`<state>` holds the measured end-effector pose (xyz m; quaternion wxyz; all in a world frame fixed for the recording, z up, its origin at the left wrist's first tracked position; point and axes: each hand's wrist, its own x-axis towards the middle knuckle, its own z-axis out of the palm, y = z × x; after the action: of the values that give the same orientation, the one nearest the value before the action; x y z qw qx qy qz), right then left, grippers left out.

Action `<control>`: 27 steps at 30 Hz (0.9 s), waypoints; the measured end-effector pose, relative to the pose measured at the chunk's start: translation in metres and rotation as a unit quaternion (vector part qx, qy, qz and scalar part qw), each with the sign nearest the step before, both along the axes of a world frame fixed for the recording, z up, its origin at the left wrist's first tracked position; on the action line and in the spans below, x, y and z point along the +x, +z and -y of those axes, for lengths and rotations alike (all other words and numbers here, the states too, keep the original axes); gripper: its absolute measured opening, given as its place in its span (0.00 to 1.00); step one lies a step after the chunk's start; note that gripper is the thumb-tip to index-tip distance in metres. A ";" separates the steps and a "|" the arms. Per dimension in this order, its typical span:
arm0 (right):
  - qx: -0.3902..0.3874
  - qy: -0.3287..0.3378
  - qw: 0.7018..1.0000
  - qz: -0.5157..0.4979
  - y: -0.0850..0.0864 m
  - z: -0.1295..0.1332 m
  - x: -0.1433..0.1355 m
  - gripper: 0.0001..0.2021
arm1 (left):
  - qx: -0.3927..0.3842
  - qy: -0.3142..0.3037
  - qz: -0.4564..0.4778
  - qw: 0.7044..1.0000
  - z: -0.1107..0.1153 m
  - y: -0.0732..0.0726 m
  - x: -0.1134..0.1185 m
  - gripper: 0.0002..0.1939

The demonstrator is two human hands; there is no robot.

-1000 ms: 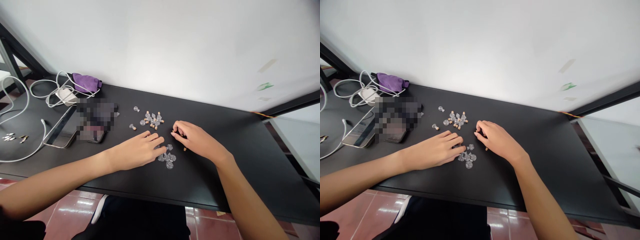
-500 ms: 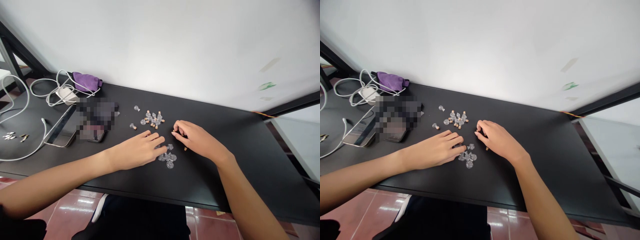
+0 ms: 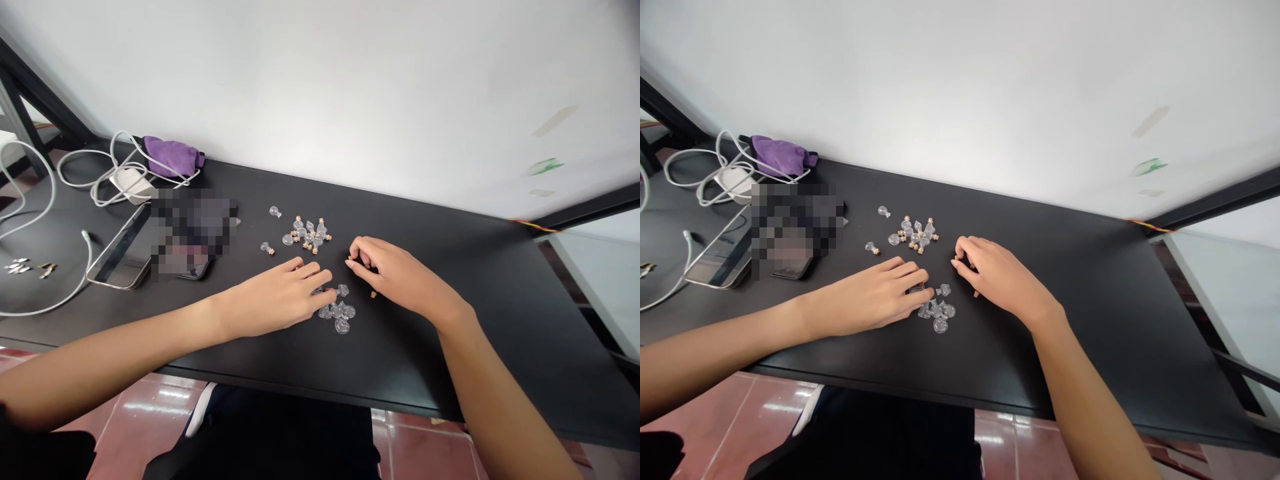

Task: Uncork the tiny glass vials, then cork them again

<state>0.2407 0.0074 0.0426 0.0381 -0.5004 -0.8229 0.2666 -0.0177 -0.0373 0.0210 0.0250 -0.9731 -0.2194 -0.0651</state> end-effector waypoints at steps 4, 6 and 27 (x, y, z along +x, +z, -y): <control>0.005 0.001 1.000 -0.001 0.000 0.000 0.000 0.07 | 0.000 0.000 0.002 1.000 0.000 -0.001 0.000 0.08; 0.005 0.003 1.000 -0.001 0.000 0.000 0.000 0.07 | 0.001 0.000 0.002 1.000 0.001 -0.001 0.001 0.08; 0.000 0.005 1.000 0.004 -0.001 -0.001 0.001 0.08 | 0.007 0.000 0.003 1.000 0.001 -0.001 0.000 0.09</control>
<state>0.2413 0.0083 0.0417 0.0338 -0.4970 -0.8257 0.2647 -0.0173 -0.0382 0.0199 0.0313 -0.9728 -0.2187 -0.0693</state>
